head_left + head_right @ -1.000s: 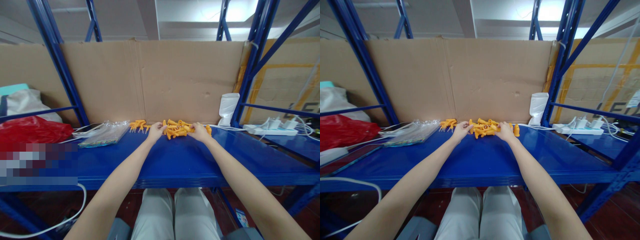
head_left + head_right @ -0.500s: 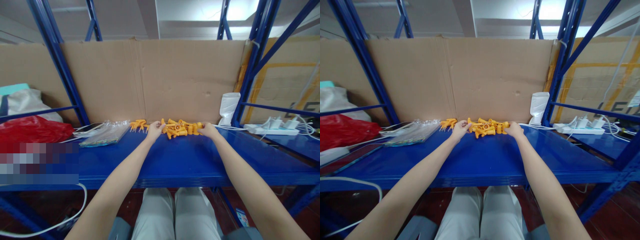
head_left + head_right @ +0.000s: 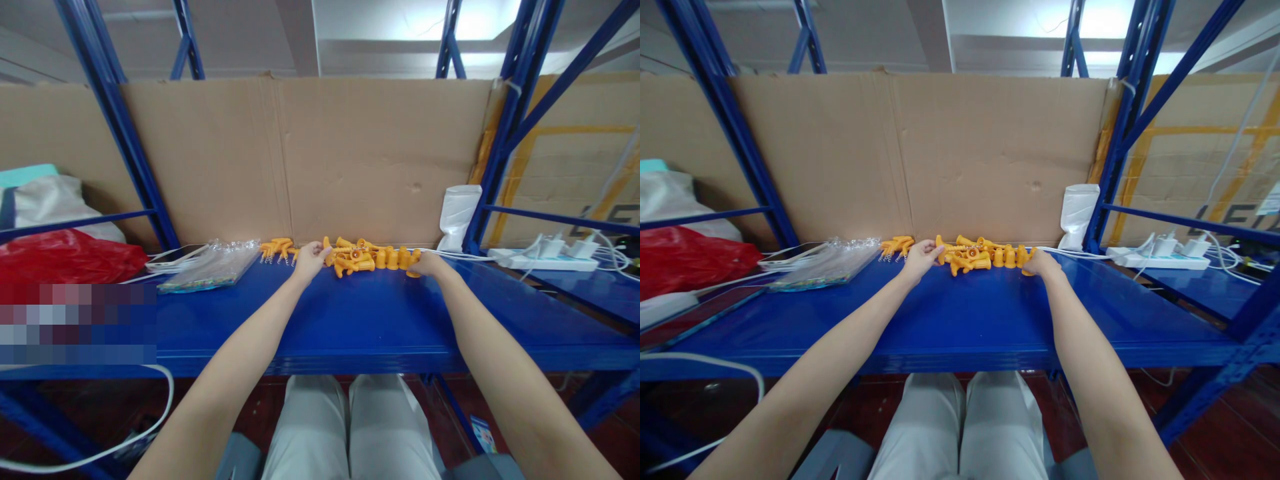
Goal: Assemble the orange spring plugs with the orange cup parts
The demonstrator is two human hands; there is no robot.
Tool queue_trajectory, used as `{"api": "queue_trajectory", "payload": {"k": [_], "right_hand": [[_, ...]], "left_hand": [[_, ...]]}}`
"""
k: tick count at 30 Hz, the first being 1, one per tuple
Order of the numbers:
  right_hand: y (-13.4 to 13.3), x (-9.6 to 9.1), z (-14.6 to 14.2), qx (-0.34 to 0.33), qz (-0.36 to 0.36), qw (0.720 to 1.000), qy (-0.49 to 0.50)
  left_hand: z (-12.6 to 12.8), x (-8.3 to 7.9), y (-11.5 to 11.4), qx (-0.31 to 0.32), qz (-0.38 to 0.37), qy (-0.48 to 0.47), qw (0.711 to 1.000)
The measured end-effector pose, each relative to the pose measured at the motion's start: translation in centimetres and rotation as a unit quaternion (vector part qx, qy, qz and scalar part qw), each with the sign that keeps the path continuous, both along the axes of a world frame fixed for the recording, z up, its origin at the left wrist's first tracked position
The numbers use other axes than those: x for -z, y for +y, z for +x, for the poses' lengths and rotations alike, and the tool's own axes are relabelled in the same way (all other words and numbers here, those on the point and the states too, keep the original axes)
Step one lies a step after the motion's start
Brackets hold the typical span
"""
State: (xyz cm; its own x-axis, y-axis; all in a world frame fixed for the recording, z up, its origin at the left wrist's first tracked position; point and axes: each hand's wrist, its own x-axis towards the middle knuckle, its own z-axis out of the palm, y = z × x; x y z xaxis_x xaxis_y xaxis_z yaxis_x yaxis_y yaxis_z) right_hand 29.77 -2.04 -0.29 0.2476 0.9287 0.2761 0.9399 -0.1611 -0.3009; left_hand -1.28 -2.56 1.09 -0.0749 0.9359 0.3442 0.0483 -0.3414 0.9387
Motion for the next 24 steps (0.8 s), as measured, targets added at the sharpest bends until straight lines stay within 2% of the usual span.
{"api": "queue_trajectory", "payload": {"k": [5, 12, 22, 24], "right_hand": [[0.0, 0.1, -0.5, -0.005, -0.037, 0.999, 0.002], [-0.8, -0.5, -1.6, -0.011, -0.052, 0.998, 0.043], [-1.8, -1.8, -2.6, 0.018, -0.073, 0.996, 0.039], [-1.9, -1.9, -2.6, 0.033, -0.059, 0.997, 0.024]], "left_hand": [[-0.1, 0.1, 0.2, 0.004, 0.0, 0.002, 1.0], [-0.2, 0.2, 0.2, -0.006, 0.003, 0.009, 1.0], [-0.4, -0.4, -0.1, -0.03, -0.058, -0.069, 0.995], [-0.5, -0.5, 0.0, -0.027, -0.07, -0.083, 0.994]]}}
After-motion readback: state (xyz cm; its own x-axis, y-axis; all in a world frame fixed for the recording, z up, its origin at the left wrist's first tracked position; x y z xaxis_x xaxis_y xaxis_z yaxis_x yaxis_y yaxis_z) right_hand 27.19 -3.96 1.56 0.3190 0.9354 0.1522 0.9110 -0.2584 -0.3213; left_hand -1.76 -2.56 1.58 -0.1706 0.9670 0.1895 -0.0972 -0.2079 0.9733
